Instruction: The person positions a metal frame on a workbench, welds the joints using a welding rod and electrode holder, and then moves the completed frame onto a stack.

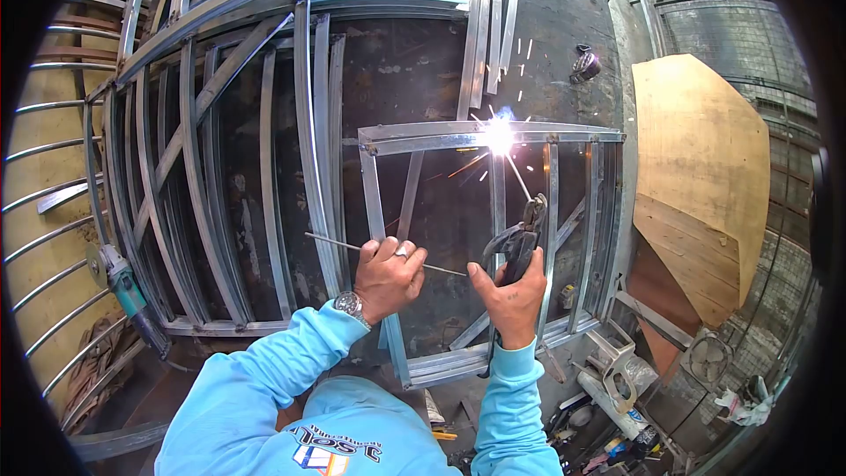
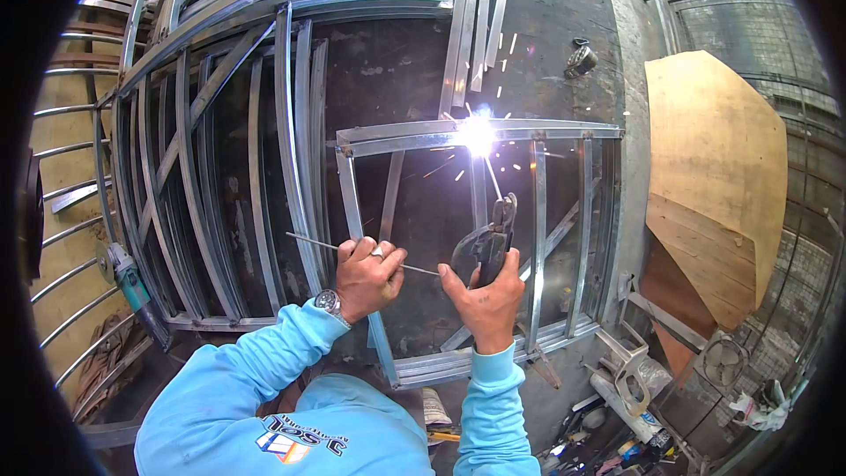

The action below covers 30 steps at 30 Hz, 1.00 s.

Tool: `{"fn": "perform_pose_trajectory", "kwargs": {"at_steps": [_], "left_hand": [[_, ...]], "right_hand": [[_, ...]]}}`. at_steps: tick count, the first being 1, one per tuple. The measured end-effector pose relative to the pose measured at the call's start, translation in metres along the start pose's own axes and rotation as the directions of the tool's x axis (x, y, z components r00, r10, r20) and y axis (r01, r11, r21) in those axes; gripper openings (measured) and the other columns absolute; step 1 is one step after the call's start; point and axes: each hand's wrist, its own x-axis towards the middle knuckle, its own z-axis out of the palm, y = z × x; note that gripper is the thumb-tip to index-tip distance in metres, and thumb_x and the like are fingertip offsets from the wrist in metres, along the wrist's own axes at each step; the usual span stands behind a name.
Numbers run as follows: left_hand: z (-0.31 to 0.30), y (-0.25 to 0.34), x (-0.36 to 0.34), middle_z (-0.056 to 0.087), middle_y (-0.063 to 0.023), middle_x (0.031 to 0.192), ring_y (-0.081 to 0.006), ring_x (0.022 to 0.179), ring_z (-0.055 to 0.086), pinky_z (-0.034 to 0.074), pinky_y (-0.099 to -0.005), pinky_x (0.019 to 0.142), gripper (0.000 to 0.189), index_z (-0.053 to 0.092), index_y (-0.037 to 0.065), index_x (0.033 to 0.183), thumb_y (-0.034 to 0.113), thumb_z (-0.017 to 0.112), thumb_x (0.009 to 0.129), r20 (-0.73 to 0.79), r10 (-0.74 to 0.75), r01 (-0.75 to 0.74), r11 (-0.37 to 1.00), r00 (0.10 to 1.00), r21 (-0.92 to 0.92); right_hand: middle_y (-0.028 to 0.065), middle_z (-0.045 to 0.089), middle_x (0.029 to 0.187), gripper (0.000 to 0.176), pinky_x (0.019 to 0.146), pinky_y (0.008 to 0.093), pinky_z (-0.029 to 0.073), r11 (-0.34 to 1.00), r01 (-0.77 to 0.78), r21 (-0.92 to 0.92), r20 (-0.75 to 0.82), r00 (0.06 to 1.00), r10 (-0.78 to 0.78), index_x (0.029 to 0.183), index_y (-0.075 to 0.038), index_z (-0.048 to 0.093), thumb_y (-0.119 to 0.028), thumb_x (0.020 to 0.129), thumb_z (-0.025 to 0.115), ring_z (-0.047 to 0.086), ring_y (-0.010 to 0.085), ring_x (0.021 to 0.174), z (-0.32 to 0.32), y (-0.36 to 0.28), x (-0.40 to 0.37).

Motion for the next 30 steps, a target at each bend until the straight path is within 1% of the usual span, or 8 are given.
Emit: {"fn": "perform_pose_trajectory", "kwargs": {"at_steps": [7,9,10,20,22,23,25,30], "left_hand": [[0.001,0.000,0.000,0.062,0.0050,0.083,-0.0160,0.083,0.056,0.035,-0.0377,0.084,0.024,0.073,0.017,0.094,0.019,0.075,0.069,-0.005,-0.003,0.003,1.000,1.000,0.006],[0.003,0.000,-0.001,0.062,0.0053,0.083,-0.0159,0.083,0.056,0.035,-0.0374,0.084,0.023,0.073,0.018,0.093,0.019,0.075,0.070,-0.017,-0.002,0.003,1.000,1.000,0.011],[0.003,0.000,-0.001,0.062,0.0056,0.083,-0.0158,0.083,0.056,0.035,-0.0371,0.084,0.022,0.072,0.018,0.093,0.019,0.075,0.071,-0.028,-0.001,0.001,1.000,1.000,0.015],[0.002,-0.002,-0.002,0.062,0.0054,0.084,-0.0164,0.085,0.057,0.035,-0.0374,0.084,0.023,0.071,0.018,0.094,0.018,0.075,0.071,0.006,-0.010,0.010,1.000,1.000,-0.010],[0.004,-0.006,-0.004,0.062,0.0050,0.084,-0.0167,0.085,0.057,0.035,-0.0374,0.084,0.024,0.072,0.017,0.094,0.018,0.075,0.070,-0.086,-0.005,-0.010,0.985,0.996,-0.174],[0.004,-0.004,-0.004,0.062,0.0050,0.084,-0.0167,0.085,0.057,0.035,-0.0374,0.084,0.024,0.072,0.017,0.094,0.018,0.075,0.070,-0.086,-0.003,-0.012,0.984,0.996,-0.177],[0.003,-0.001,-0.001,0.062,0.0047,0.084,-0.0171,0.084,0.057,0.035,-0.0376,0.085,0.025,0.072,0.017,0.094,0.017,0.075,0.069,0.002,-0.010,0.010,1.000,1.000,-0.020],[0.000,0.000,0.000,0.062,0.0044,0.085,-0.0173,0.085,0.057,0.035,-0.0379,0.084,0.025,0.072,0.017,0.094,0.017,0.075,0.069,0.015,-0.015,0.015,1.000,1.000,-0.020]], "right_hand": [[0.0012,0.062,0.067,0.053,0.051,0.0275,0.048,0.999,-0.044,0.017,0.020,0.999,0.044,0.096,-0.002,0.054,-0.025,0.068,0.092,0.058,0.0100,0.055,-0.002,-0.001,0.000],[-0.0006,0.060,0.066,0.053,0.051,0.0263,0.047,0.941,0.339,0.002,-0.199,0.922,-0.332,0.098,-0.002,0.054,-0.024,0.068,0.092,0.056,0.0083,0.056,0.016,0.054,0.007],[-0.0013,0.058,0.066,0.055,0.052,0.0262,0.046,0.990,-0.067,0.126,-0.017,0.997,0.070,0.100,0.001,0.055,-0.025,0.069,0.093,0.054,0.0071,0.057,0.002,0.016,-0.003],[0.0021,0.060,0.070,0.058,0.049,0.0261,0.045,0.996,-0.087,0.019,0.037,0.996,0.086,0.102,0.003,0.056,-0.026,0.068,0.093,0.054,0.0083,0.054,0.000,0.014,0.002],[0.0028,0.061,0.074,0.057,0.050,0.0244,0.046,0.904,0.424,-0.059,-0.141,0.892,-0.428,0.101,0.002,0.056,-0.025,0.068,0.093,0.055,0.0077,0.056,0.009,0.030,0.009],[0.0025,0.061,0.077,0.057,0.051,0.0226,0.048,0.980,-0.059,0.188,-0.120,0.989,0.083,0.101,0.002,0.056,-0.023,0.068,0.094,0.055,0.0063,0.059,0.008,0.019,-0.007],[0.0018,0.061,0.077,0.058,0.051,0.0213,0.048,0.943,0.040,0.329,-0.201,0.979,0.029,0.101,0.003,0.055,-0.022,0.067,0.094,0.056,0.0053,0.061,0.009,0.022,-0.011],[0.0002,0.060,0.072,0.059,0.049,0.0213,0.046,0.979,-0.018,0.203,-0.082,0.996,0.035,0.101,0.004,0.055,-0.024,0.067,0.095,0.054,0.0050,0.057,-0.004,0.013,-0.009]]}}
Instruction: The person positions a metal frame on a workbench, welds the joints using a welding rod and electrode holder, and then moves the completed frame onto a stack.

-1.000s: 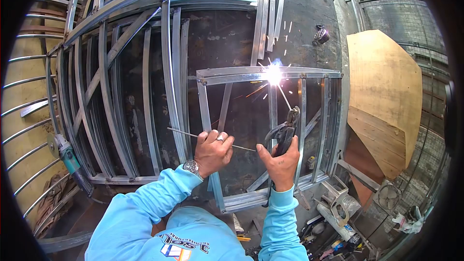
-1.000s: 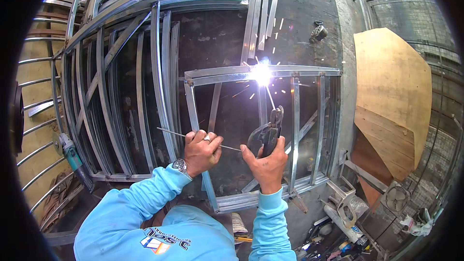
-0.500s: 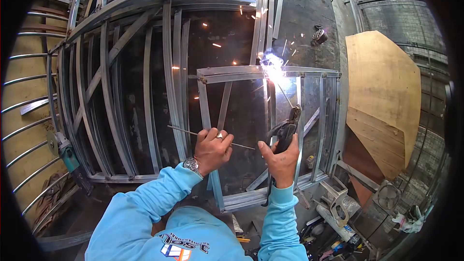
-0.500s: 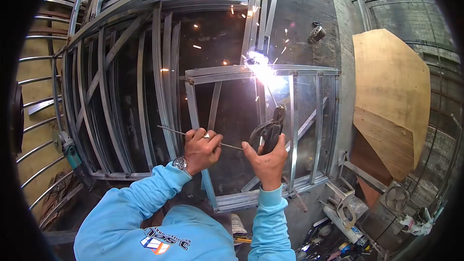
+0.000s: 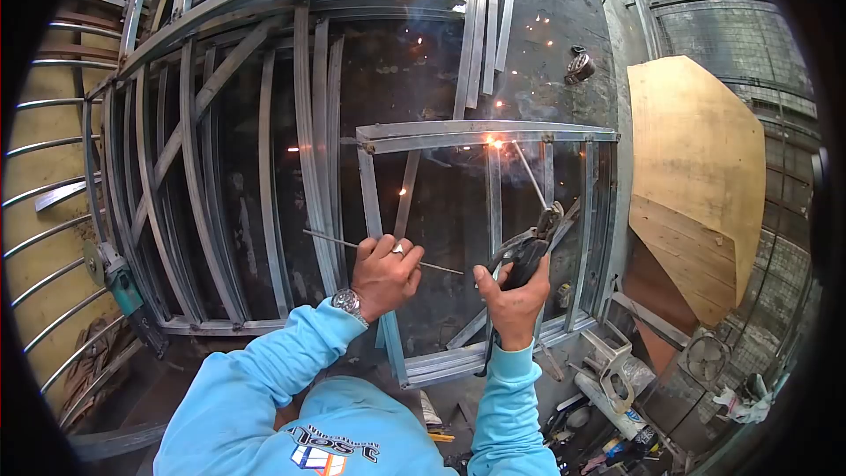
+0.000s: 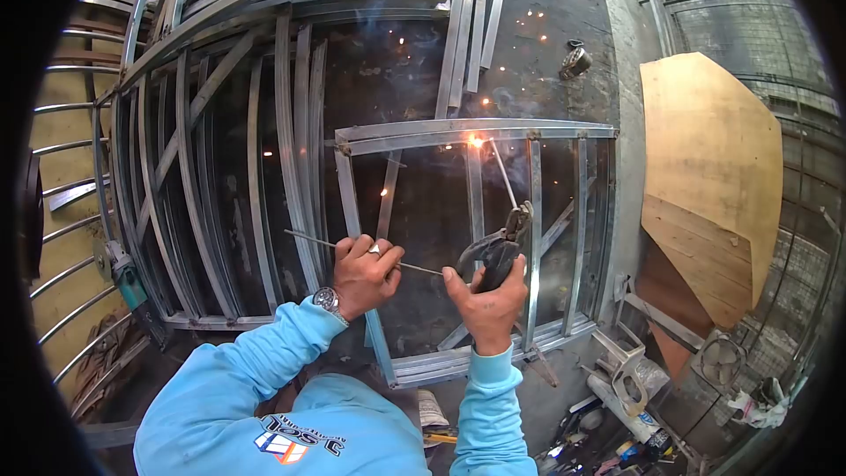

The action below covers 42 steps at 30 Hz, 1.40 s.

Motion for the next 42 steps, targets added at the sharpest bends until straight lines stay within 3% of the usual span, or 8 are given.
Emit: {"fn": "perform_pose_trajectory", "kwargs": {"at_steps": [19,21,22,28,29,31,32,42], "left_hand": [[0.001,0.000,-0.001,0.062,0.0065,0.085,-0.0146,0.086,0.056,0.035,-0.0369,0.084,0.023,0.071,0.018,0.094,0.020,0.074,0.072,-0.022,0.008,-0.008,1.000,1.000,0.012],[0.000,0.000,0.001,0.064,0.0071,0.085,-0.0154,0.085,0.057,0.036,-0.0379,0.084,0.025,0.073,0.017,0.096,0.020,0.075,0.071,-0.018,0.014,-0.013,0.999,1.000,0.033],[0.001,0.000,0.000,0.064,0.0070,0.085,-0.0156,0.084,0.057,0.036,-0.0380,0.084,0.024,0.073,0.018,0.096,0.021,0.074,0.072,-0.031,0.015,-0.014,0.999,0.999,0.032],[0.003,-0.003,-0.004,0.064,0.0057,0.088,-0.0159,0.088,0.057,0.037,-0.0387,0.088,0.021,0.071,0.018,0.096,0.022,0.071,0.075,0.025,-0.002,0.002,1.000,1.000,-0.002],[0.002,-0.004,-0.005,0.063,0.0051,0.091,-0.0156,0.091,0.057,0.037,-0.0392,0.090,0.021,0.070,0.018,0.098,0.023,0.070,0.077,0.102,-0.012,0.015,1.000,0.995,-0.026],[0.001,0.000,-0.002,0.060,0.0043,0.086,-0.0155,0.090,0.057,0.037,-0.0386,0.088,0.019,0.067,0.018,0.093,0.020,0.071,0.074,-0.014,-0.008,0.008,1.000,1.000,-0.005],[0.003,0.000,-0.001,0.062,0.0048,0.086,-0.0161,0.088,0.058,0.037,-0.0382,0.086,0.022,0.069,0.018,0.094,0.020,0.072,0.072,-0.015,-0.007,0.007,1.000,1.000,0.000],[0.000,0.001,-0.001,0.063,0.0051,0.086,-0.0160,0.085,0.058,0.036,-0.0378,0.084,0.028,0.072,0.017,0.096,0.018,0.075,0.068,-0.019,0.000,0.000,1.000,1.000,-0.009]], "right_hand": [[0.0010,0.061,0.071,0.057,0.050,0.0239,0.047,0.990,-0.025,-0.135,0.101,0.994,0.039,0.101,0.002,0.054,-0.027,0.069,0.093,0.056,0.0075,0.057,0.006,0.002,0.012],[0.0020,0.061,0.071,0.059,0.050,0.0248,0.046,0.996,0.048,-0.079,-0.021,0.999,-0.050,0.102,0.003,0.054,-0.026,0.068,0.093,0.055,0.0083,0.056,0.015,0.013,0.008],[0.0025,0.061,0.071,0.064,0.050,0.0257,0.046,0.988,-0.069,-0.138,0.084,0.993,0.082,0.107,0.007,0.055,-0.025,0.067,0.094,0.054,0.0092,0.056,0.007,0.000,0.010],[0.0048,0.064,0.076,0.079,0.058,0.0268,0.051,0.970,-0.054,-0.238,0.096,0.992,0.079,0.117,0.015,0.052,-0.029,0.066,0.094,0.059,0.0113,0.061,0.006,0.010,0.010],[0.0066,0.065,0.083,0.083,0.059,0.0258,0.053,0.934,0.274,-0.231,-0.059,0.954,-0.294,0.120,0.017,0.049,-0.027,0.066,0.095,0.061,0.0105,0.067,0.018,0.030,0.010],[0.0064,0.064,0.086,0.082,0.058,0.0239,0.052,0.995,-0.095,-0.030,-0.010,0.995,0.095,0.120,0.015,0.049,-0.026,0.066,0.095,0.061,0.0084,0.071,0.010,0.028,-0.003],[0.0028,0.062,0.081,0.077,0.056,0.0213,0.050,0.982,-0.027,0.189,-0.043,0.998,0.036,0.117,0.012,0.050,-0.025,0.067,0.095,0.059,0.0063,0.067,0.014,0.024,-0.002],[-0.0013,0.060,0.072,0.061,0.052,0.0211,0.046,0.999,-0.040,0.003,0.042,0.998,0.040,0.105,0.004,0.055,-0.024,0.067,0.094,0.054,0.0047,0.058,0.008,0.000,0.003]]}}
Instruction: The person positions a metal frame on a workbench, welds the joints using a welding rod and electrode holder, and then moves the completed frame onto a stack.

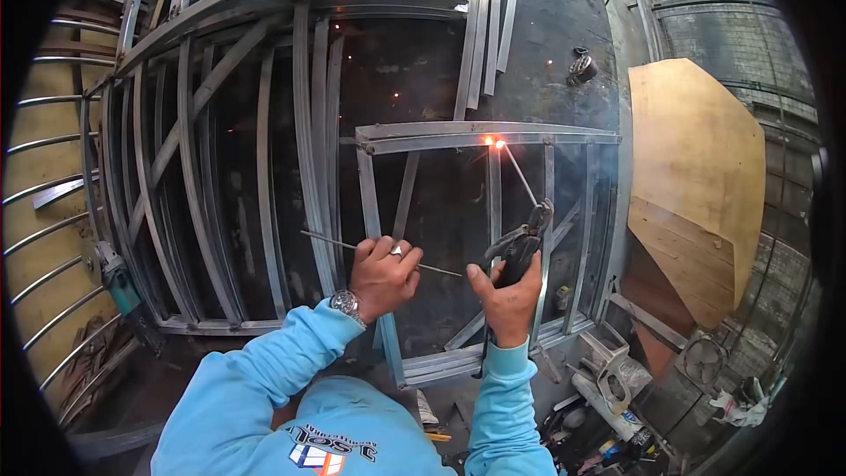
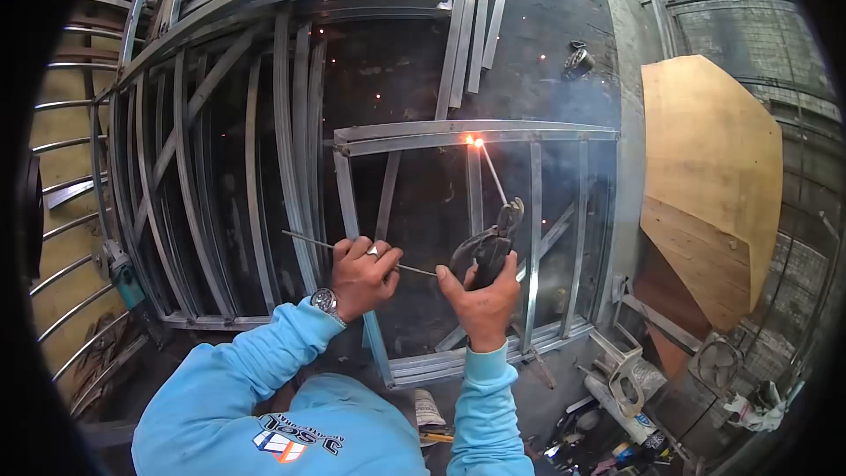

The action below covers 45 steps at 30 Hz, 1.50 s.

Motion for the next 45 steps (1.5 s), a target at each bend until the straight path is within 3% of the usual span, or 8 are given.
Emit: {"fn": "perform_pose_trajectory", "kwargs": {"at_steps": [18,19,25,27,29,38,41,45], "left_hand": [[0.000,-0.001,0.000,0.059,0.0056,0.083,-0.0144,0.087,0.057,0.036,-0.0376,0.084,0.021,0.068,0.018,0.092,0.020,0.073,0.072,-0.028,0.012,-0.012,1.000,1.000,0.000],[0.001,-0.001,0.000,0.060,0.0054,0.084,-0.0145,0.088,0.057,0.037,-0.0376,0.084,0.021,0.068,0.017,0.093,0.020,0.073,0.073,0.003,0.007,-0.007,1.000,1.000,0.024],[0.000,-0.002,-0.005,0.068,0.0049,0.098,-0.0181,0.097,0.060,0.037,-0.0401,0.091,0.025,0.072,0.017,0.100,0.022,0.071,0.076,0.045,-0.014,0.014,1.000,0.999,-0.011],[0.006,-0.006,-0.011,0.071,0.0037,0.104,-0.0209,0.103,0.061,0.037,-0.0426,0.096,0.027,0.073,0.017,0.104,0.023,0.070,0.078,0.099,-0.018,0.026,0.996,0.995,-0.089],[0.001,0.000,-0.002,0.063,0.0066,0.088,-0.0153,0.089,0.058,0.037,-0.0377,0.089,0.022,0.072,0.018,0.098,0.022,0.071,0.076,0.027,-0.018,0.017,0.999,0.999,0.035],[0.001,0.000,-0.001,0.062,0.0068,0.084,-0.0148,0.083,0.057,0.036,-0.0369,0.084,0.024,0.072,0.019,0.094,0.020,0.074,0.070,0.002,-0.014,0.014,1.000,1.000,0.003],[0.001,-0.002,0.003,0.062,0.0066,0.083,-0.0152,0.083,0.057,0.036,-0.0370,0.084,0.024,0.072,0.018,0.093,0.019,0.073,0.070,-0.012,-0.012,0.012,1.000,1.000,0.023],[0.000,0.000,0.001,0.058,0.0056,0.083,-0.0144,0.087,0.056,0.036,-0.0365,0.085,0.022,0.068,0.018,0.092,0.021,0.073,0.071,0.005,0.001,-0.001,1.000,1.000,0.011]], "right_hand": [[0.0027,0.063,0.071,0.062,0.051,0.0259,0.048,0.979,0.138,-0.150,0.076,0.989,-0.128,0.107,0.005,0.056,-0.025,0.068,0.093,0.057,0.0090,0.055,0.005,0.009,0.006],[0.0027,0.063,0.070,0.062,0.050,0.0257,0.047,0.998,-0.019,-0.066,0.042,0.999,0.022,0.106,0.006,0.056,-0.025,0.067,0.093,0.057,0.0089,0.054,0.009,-0.007,0.004],[0.0012,0.060,0.079,0.067,0.058,0.0241,0.047,0.984,-0.084,-0.155,0.106,0.989,0.101,0.113,0.009,0.054,-0.023,0.069,0.092,0.055,0.0076,0.066,0.006,0.000,0.005],[0.0041,0.063,0.085,0.067,0.068,0.0306,0.051,0.974,0.224,-0.026,0.078,0.972,-0.221,0.117,0.007,0.054,-0.022,0.070,0.092,0.059,0.0148,0.075,0.009,0.027,0.006],[-0.0003,0.058,0.067,0.059,0.051,0.0266,0.045,0.992,-0.019,-0.122,0.037,0.999,0.023,0.103,0.003,0.055,-0.025,0.068,0.093,0.053,0.0087,0.055,0.008,0.004,0.001],[-0.0032,0.057,0.067,0.058,0.050,0.0228,0.044,0.987,-0.006,-0.163,0.078,0.997,0.019,0.101,0.001,0.053,-0.024,0.069,0.094,0.052,0.0055,0.055,0.009,0.002,0.003],[-0.0007,0.060,0.077,0.059,0.055,0.0210,0.049,0.973,0.110,0.201,-0.161,0.984,-0.078,0.105,0.003,0.053,-0.017,0.067,0.094,0.057,0.0062,0.062,0.018,0.013,-0.006],[-0.0004,0.061,0.076,0.058,0.054,0.0209,0.049,0.994,0.085,0.068,-0.074,0.994,-0.080,0.104,0.001,0.054,-0.019,0.067,0.094,0.056,0.0056,0.061,0.006,-0.001,0.000]]}}
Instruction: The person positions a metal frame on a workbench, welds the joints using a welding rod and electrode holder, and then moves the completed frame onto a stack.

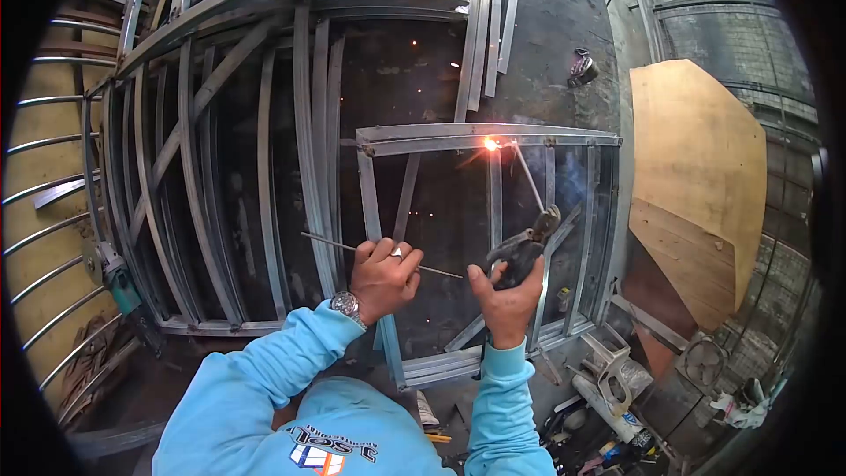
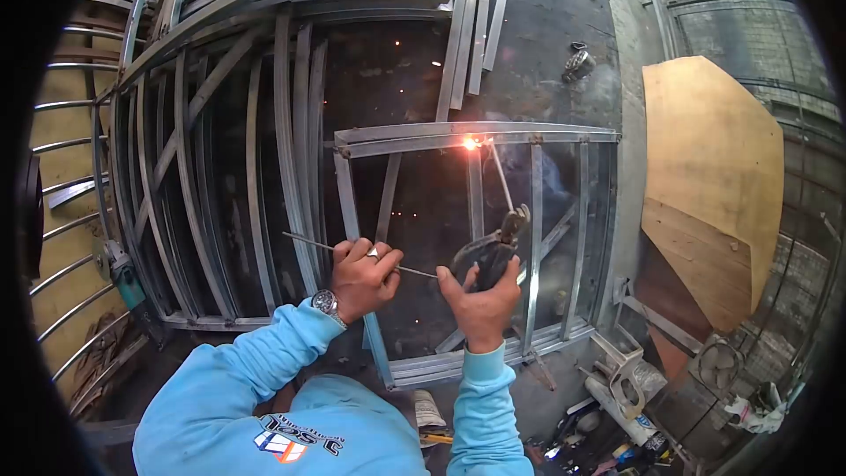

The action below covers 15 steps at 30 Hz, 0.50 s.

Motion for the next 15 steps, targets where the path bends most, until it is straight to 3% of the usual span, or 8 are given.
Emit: {"fn": "perform_pose_trajectory", "kwargs": {"at_steps": [7,15], "left_hand": [[0.0007,-0.0001,-0.0004,0.063,0.0059,0.084,-0.0157,0.083,0.056,0.035,-0.0372,0.083,0.024,0.072,0.017,0.093,0.017,0.073,0.069,-0.019,-0.006,0.006,1.000,1.000,-0.002],[0.0011,-0.0001,-0.0014,0.060,0.0054,0.084,-0.0149,0.087,0.056,0.035,-0.0372,0.084,0.022,0.069,0.017,0.093,0.019,0.074,0.072,-0.003,0.001,-0.001,1.000,1.000,0.028]], "right_hand": [[-0.0017,0.060,0.070,0.055,0.050,0.0226,0.044,0.992,-0.034,-0.125,0.124,0.991,0.049,0.098,-0.003,0.053,-0.024,0.068,0.094,0.055,0.0053,0.057,-0.0029,-0.0005,0.0065],[-0.0013,0.058,0.069,0.057,0.050,0.0225,0.044,0.980,-0.042,-0.195,0.147,0.987,0.072,0.100,0.000,0.054,-0.026,0.069,0.093,0.052,0.0057,0.056,-0.0015,-0.0062,0.0065]]}}
